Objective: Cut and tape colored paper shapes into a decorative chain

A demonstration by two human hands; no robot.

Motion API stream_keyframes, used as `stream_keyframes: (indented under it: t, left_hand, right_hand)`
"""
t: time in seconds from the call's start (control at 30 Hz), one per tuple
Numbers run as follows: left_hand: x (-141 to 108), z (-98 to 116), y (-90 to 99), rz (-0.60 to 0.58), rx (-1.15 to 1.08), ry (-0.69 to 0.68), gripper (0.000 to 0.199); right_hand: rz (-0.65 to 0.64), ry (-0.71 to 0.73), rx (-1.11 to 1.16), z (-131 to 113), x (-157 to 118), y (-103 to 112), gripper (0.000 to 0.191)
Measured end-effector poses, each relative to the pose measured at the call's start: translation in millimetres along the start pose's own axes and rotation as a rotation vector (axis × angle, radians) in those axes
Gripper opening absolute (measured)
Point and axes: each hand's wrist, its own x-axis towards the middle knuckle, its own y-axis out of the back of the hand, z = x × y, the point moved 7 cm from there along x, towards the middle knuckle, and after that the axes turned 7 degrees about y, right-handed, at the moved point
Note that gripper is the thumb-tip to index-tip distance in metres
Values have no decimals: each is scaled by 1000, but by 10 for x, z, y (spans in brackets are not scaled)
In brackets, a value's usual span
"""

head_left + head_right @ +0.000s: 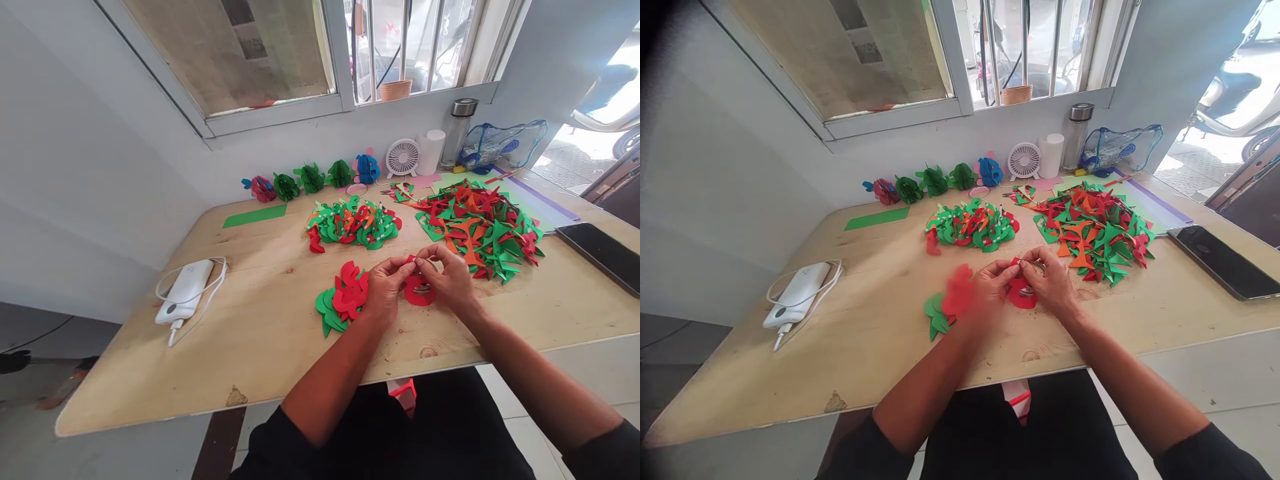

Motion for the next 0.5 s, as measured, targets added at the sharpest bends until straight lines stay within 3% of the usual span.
stream_keyframes:
  t: [0.5]
  left_hand:
    - [-23,62,10,12,30,-58,26]
  right_hand:
    - [-22,44,-17,-36,-23,-21,11]
